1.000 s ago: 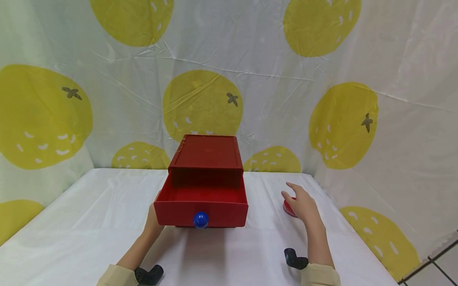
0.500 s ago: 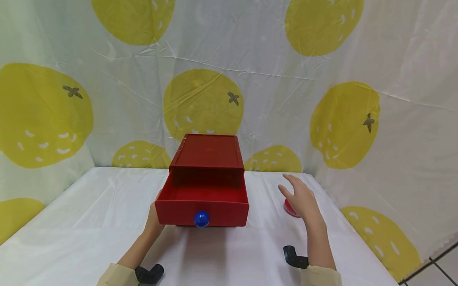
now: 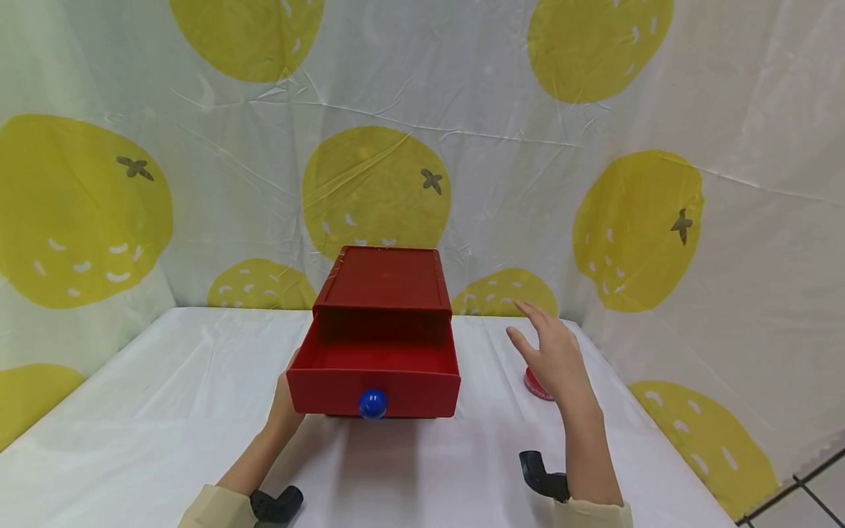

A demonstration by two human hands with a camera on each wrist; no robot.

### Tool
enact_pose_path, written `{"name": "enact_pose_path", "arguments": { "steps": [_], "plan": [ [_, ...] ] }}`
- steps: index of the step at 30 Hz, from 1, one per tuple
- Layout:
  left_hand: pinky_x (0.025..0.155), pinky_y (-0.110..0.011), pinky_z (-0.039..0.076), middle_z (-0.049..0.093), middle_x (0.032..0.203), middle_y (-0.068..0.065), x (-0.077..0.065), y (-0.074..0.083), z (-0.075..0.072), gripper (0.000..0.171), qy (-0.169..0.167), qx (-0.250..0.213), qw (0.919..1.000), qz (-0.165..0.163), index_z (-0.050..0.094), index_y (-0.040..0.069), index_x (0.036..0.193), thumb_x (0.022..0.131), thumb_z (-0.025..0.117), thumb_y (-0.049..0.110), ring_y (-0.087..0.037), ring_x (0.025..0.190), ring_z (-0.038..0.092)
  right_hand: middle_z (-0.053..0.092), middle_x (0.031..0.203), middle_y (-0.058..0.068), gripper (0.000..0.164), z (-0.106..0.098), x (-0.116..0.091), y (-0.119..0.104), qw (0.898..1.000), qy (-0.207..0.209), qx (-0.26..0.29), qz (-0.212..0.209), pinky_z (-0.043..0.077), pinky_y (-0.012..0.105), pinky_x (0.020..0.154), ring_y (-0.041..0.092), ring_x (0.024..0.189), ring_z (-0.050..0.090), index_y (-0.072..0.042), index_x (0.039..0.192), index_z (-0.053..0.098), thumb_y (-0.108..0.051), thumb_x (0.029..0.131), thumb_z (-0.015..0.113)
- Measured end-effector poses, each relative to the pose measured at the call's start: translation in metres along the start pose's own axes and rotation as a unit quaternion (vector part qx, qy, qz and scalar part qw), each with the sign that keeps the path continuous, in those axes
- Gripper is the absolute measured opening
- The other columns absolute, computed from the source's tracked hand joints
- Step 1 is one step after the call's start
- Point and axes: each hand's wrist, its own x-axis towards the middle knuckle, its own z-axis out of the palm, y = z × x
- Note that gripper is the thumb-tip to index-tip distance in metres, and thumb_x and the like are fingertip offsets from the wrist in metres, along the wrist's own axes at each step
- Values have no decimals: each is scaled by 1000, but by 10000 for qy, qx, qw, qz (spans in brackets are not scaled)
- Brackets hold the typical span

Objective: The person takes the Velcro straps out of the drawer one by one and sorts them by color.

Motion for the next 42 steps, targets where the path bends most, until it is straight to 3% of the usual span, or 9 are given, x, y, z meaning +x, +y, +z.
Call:
{"name": "enact_pose_path", "arguments": {
  "steps": [11,25,35,42],
  "plan": [
    [92,-41,46,48,135,-6,0,-1,0,43,-20,51,10000,38,42,19,134,92,48,10,-24,120,49,40,139,20,55,-8,-4,-22,9978,384,27,-535,29,66,95,41,125,35,-15,138,39,-36,89,54],
    [91,-40,47,49,134,-6,0,-1,0,43,-7,57,10000,16,43,20,134,92,48,9,-23,118,50,44,136,16,54,4,-3,-36,9861,750,117,-1476,33,64,93,38,122,41,-13,134,45,-19,83,64],
    [85,-39,51,52,129,-9,0,-4,2,42,156,246,9990,330,45,20,133,91,46,14,-23,112,53,46,136,12,55,11,-3,-44,9764,801,347,-1975,35,57,96,33,122,43,-16,134,46,-16,82,65],
    [90,-42,47,50,133,-6,0,-1,1,43,28,28,10000,58,44,21,133,92,48,9,-24,117,51,47,135,11,57,12,-5,-52,9693,865,358,-2272,35,56,95,32,121,43,-15,134,46,-14,81,66]
  ]
}}
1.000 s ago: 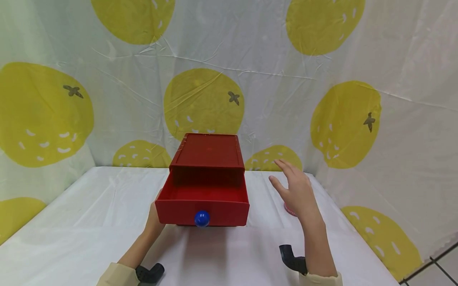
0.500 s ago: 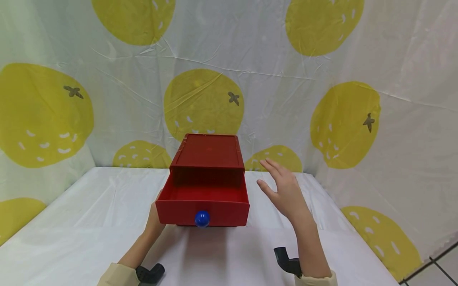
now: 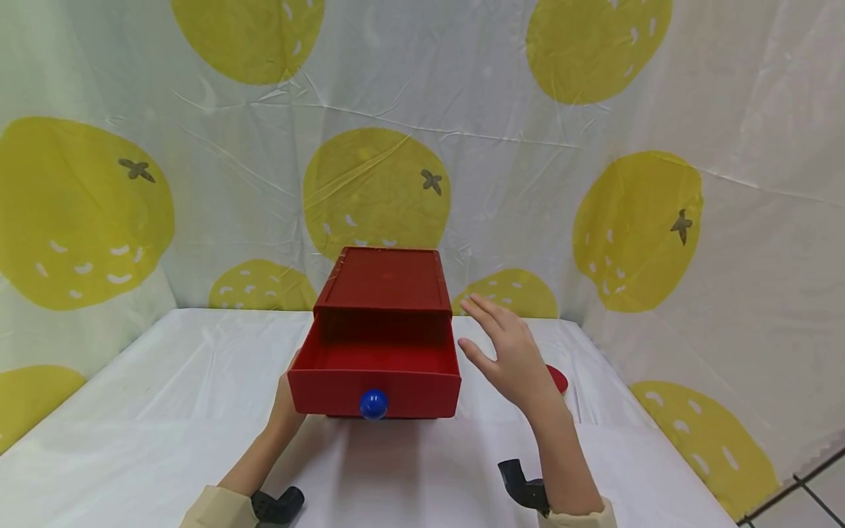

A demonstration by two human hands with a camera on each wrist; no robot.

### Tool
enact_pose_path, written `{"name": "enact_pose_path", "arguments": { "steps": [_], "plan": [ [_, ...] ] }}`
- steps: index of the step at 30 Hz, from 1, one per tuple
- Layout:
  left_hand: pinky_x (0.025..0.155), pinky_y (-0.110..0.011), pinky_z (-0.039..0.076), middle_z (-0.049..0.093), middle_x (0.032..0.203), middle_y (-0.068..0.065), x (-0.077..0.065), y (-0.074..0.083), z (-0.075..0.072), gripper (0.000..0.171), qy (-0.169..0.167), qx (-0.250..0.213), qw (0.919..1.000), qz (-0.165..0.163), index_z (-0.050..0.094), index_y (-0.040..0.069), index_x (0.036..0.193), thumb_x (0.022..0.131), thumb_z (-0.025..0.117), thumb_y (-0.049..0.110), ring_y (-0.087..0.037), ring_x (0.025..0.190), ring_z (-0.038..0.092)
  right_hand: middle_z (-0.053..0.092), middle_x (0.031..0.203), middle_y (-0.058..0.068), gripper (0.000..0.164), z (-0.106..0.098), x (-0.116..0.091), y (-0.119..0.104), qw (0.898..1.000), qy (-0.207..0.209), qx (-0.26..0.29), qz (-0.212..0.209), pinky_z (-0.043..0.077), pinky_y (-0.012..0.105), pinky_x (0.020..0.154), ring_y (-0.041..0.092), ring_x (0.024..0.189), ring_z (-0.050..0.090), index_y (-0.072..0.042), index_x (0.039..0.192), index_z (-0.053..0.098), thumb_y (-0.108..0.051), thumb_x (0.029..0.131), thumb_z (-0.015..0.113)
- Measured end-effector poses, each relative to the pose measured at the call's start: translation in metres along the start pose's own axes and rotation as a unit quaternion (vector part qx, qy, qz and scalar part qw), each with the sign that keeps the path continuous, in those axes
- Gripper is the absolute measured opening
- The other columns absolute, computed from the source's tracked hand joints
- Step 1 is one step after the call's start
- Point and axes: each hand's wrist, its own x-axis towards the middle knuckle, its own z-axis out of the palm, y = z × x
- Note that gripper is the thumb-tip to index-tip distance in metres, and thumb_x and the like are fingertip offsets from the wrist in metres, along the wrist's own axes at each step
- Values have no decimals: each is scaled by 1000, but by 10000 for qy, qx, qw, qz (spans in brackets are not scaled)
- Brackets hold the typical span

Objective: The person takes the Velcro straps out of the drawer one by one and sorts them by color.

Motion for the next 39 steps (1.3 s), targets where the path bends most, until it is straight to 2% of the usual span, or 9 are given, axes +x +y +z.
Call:
{"name": "enact_pose_path", "arguments": {
  "steps": [4,11,16,23,26,28,33,35,39],
  "plan": [
    [92,-38,47,50,134,-5,0,1,-1,43,-74,-66,9999,-53,43,19,133,92,48,9,-21,117,50,47,135,11,57,2,0,-3,9999,-63,-37,-135,34,55,96,32,122,42,-15,134,45,-13,81,65],
    [94,-41,45,48,135,-12,-4,30,-3,43,-157,-125,9990,-409,42,12,134,92,46,4,-24,119,48,48,135,10,57,2,0,-7,9994,41,-68,-342,33,52,96,30,122,43,-16,134,46,-13,81,66],
    [95,-42,44,47,135,-11,-4,33,-3,44,-159,-111,9987,-465,42,14,134,92,46,5,-25,120,48,48,135,9,56,2,0,-10,9989,64,-66,-450,33,51,96,29,122,43,-16,134,46,-14,81,65],
    [93,-43,45,47,135,-13,-6,36,-3,43,-113,74,9992,-383,42,11,134,91,46,6,-28,121,48,45,137,6,52,0,0,-17,9987,-12,-25,-507,32,50,97,28,124,41,-18,135,45,-17,85,60],
    [93,-43,45,47,135,-13,-6,36,-2,43,-110,101,9991,-392,42,11,134,92,46,6,-28,121,48,45,138,6,49,0,0,-20,9976,65,56,-683,31,48,99,27,124,40,-16,134,45,-19,87,57],
    [93,-42,46,48,135,-13,-6,35,-2,43,-103,115,9993,-338,42,10,134,92,46,5,-28,120,48,45,137,6,46,0,1,-22,9963,134,103,-837,28,42,104,26,124,40,-15,134,46,-22,89,55],
    [93,-42,45,49,134,-12,-2,15,-2,43,-25,180,9998,-107,42,10,134,92,47,5,-27,119,50,46,137,6,43,1,2,-26,9942,179,110,-1054,18,26,112,21,127,39,-15,133,47,-26,91,52],
    [94,-43,45,49,134,-11,-1,6,-1,43,18,236,9997,-15,43,13,134,92,47,6,-26,119,50,46,137,6,43,0,2,-27,9940,175,76,-1073,17,25,112,20,127,39,-16,133,47,-26,91,52],
    [95,-44,43,50,133,-11,-1,5,-1,42,64,361,9993,121,43,12,133,92,47,6,-25,119,50,47,136,7,42,0,2,-28,9923,279,64,-1203,18,25,112,20,126,40,-14,132,48,-31,93,48]
  ]
}}
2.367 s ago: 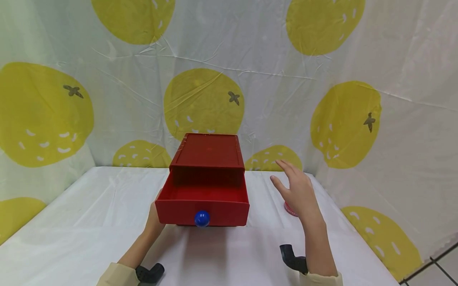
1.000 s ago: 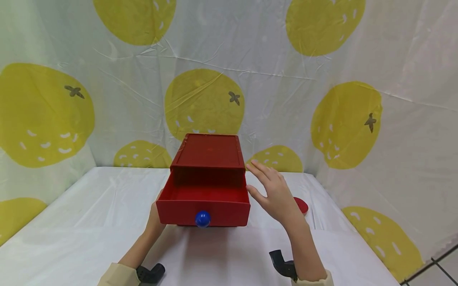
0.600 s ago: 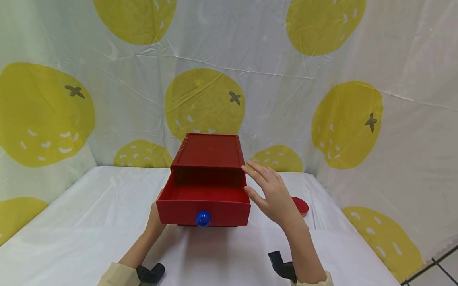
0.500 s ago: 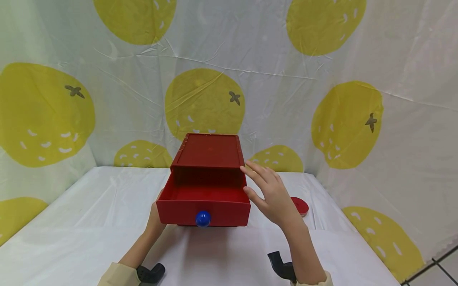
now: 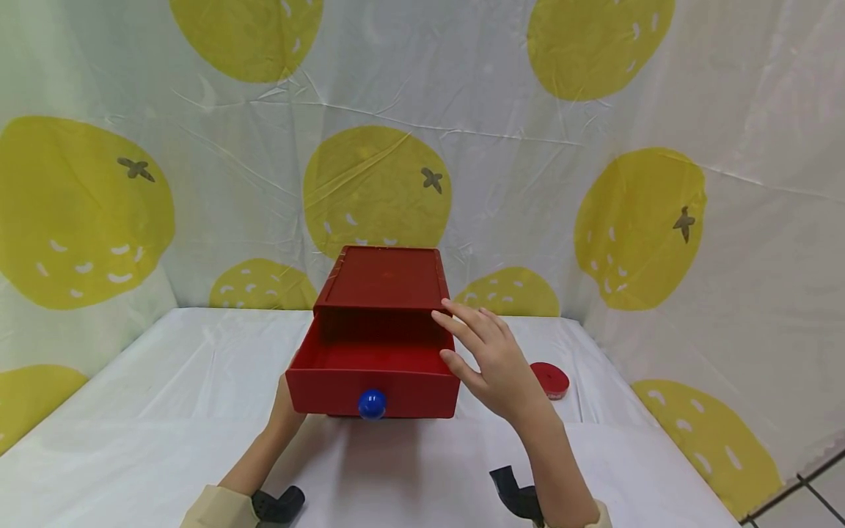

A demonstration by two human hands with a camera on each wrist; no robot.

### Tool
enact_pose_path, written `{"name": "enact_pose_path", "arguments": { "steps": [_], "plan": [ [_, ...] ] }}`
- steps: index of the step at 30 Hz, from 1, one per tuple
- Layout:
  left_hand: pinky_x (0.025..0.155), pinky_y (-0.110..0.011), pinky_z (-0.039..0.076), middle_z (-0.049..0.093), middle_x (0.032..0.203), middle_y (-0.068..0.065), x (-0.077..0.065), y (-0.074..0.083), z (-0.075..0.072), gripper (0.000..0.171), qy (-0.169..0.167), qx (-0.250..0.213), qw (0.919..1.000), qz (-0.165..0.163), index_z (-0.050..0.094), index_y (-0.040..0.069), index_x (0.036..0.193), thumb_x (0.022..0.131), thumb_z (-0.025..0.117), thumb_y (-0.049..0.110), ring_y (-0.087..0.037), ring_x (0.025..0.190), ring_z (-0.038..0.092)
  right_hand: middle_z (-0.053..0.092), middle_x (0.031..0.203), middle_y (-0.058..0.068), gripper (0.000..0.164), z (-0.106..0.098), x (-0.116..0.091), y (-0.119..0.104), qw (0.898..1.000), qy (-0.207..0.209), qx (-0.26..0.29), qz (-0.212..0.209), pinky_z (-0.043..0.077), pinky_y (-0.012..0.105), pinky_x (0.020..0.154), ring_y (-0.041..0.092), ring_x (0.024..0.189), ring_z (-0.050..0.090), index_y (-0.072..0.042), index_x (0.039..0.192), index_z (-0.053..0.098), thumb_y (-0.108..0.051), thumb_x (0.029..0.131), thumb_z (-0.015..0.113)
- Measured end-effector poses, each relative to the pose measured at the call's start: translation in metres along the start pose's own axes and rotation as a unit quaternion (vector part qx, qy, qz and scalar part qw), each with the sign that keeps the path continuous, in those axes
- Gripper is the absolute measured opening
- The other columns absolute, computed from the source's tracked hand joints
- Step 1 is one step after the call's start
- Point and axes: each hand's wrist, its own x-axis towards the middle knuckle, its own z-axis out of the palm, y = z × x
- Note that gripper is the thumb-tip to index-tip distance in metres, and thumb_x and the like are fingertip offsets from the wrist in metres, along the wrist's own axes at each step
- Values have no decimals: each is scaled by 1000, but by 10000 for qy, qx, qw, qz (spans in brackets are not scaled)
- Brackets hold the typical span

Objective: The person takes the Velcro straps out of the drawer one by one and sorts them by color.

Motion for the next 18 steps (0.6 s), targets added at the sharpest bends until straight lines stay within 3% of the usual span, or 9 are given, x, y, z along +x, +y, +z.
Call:
{"name": "enact_pose_path", "arguments": {
  "steps": [7,13,18],
  "plan": [
    [95,-47,43,49,132,-17,-4,23,-3,41,-35,36,9999,156,43,3,132,91,47,3,-31,118,49,46,136,7,46,-5,3,-11,9998,-75,-4,-191,16,26,113,17,126,40,-15,130,50,-43,95,39],
    [95,-44,43,50,134,-7,0,1,-1,41,-30,-30,9999,97,43,17,134,93,48,11,-23,121,49,47,135,9,48,-1,7,-24,9975,-72,-269,-652,15,27,113,19,125,42,-13,128,52,-45,95,37],
    [94,-44,44,51,132,-9,0,-3,0,41,26,41,9997,232,44,13,133,93,47,9,-24,118,50,49,132,10,47,6,8,-31,9948,-76,-252,-983,18,27,113,21,123,43,-12,126,54,-44,94,42]
  ]
}}
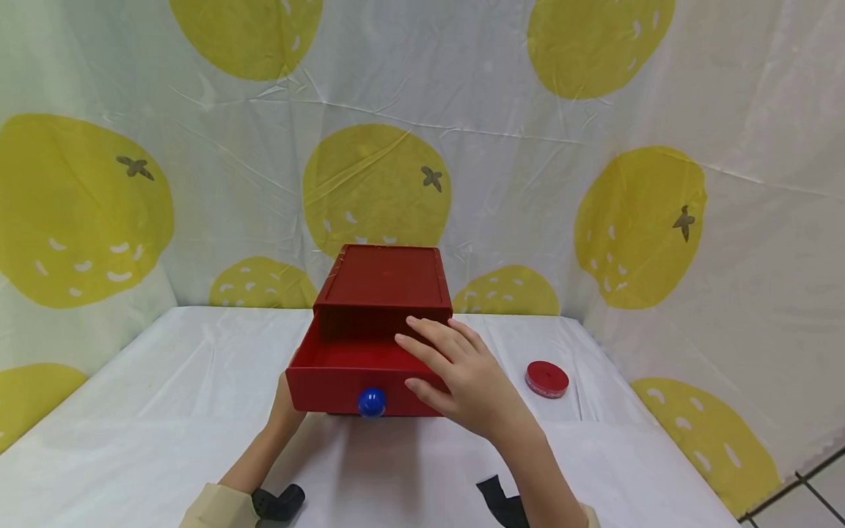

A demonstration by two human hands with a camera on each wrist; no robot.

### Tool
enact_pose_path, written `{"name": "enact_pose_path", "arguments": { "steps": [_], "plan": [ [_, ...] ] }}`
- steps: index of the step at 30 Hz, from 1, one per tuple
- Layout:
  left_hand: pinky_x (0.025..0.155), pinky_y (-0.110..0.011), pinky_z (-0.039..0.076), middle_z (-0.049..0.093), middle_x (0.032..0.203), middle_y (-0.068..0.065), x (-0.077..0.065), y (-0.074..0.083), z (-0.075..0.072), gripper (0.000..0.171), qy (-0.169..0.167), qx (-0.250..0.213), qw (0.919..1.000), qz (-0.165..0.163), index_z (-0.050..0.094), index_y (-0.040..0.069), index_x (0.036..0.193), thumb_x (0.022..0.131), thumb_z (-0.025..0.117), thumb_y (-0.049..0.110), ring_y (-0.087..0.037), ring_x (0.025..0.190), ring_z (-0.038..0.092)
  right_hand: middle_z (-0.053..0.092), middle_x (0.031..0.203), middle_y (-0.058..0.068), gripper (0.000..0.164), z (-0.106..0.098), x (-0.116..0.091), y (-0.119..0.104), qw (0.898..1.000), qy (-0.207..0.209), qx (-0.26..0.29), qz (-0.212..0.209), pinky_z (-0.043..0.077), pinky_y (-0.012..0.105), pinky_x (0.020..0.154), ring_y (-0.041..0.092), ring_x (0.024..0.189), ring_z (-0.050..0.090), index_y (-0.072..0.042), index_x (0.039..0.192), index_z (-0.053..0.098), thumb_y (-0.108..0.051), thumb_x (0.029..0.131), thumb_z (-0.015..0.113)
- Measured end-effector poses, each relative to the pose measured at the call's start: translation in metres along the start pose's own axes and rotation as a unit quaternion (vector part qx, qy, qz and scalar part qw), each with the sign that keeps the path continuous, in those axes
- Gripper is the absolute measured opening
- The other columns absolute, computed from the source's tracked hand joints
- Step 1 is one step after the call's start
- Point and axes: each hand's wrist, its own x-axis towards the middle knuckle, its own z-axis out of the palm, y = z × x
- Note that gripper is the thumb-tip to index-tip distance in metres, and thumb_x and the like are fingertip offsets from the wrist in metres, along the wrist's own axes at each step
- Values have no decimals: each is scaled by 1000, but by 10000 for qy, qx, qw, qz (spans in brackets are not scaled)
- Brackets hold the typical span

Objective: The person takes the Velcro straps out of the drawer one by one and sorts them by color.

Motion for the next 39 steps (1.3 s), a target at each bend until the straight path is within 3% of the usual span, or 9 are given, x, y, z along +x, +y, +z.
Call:
{"name": "enact_pose_path", "arguments": {
  "steps": [7,13,16,23,27,34,39],
  "plan": [
    [92,-47,44,51,130,-18,-3,27,-4,41,-31,-98,9998,-170,44,3,131,91,47,3,-31,116,51,54,128,6,41,8,1,-2,9998,-94,29,-176,37,37,101,19,116,50,-17,123,57,-42,90,50],
    [93,-46,44,51,130,-19,-4,36,-4,41,-9,105,9998,-168,44,2,131,91,47,4,-31,116,51,59,121,3,33,11,1,-2,9988,29,81,-473,42,32,95,17,109,54,-21,118,61,-36,91,52],
    [93,-46,44,51,129,-20,-4,36,-4,40,0,186,9998,-111,44,1,131,90,47,3,-32,116,51,64,115,2,30,12,2,-2,9975,182,54,-677,44,30,90,15,104,57,-21,116,63,-33,92,51],
    [89,-41,48,51,132,-11,1,1,1,43,9,-109,9995,-282,44,12,133,91,49,5,-27,117,51,66,108,1,28,15,2,0,9953,430,-89,-867,47,31,82,15,98,59,-20,114,65,-31,93,50],
    [86,-34,51,52,131,-8,0,-5,2,44,16,-217,9994,-278,45,16,133,90,48,4,-23,114,53,66,108,1,28,17,2,2,9937,541,-262,-947,47,32,83,17,98,59,-20,113,65,-30,94,48],
    [87,-33,50,50,134,-5,0,1,0,45,-93,-331,9979,-558,43,19,134,91,50,8,-20,117,51,66,108,1,29,20,2,4,9922,640,-534,-928,45,34,86,19,100,59,-20,113,65,-31,95,45],
    [86,-37,50,50,132,-13,-2,20,-2,44,-55,-267,9986,-461,43,8,134,90,49,2,-27,115,51,66,109,1,30,23,2,3,9900,817,-731,-891,45,37,85,20,100,58,-21,112,65,-31,96,43]
  ]
}}
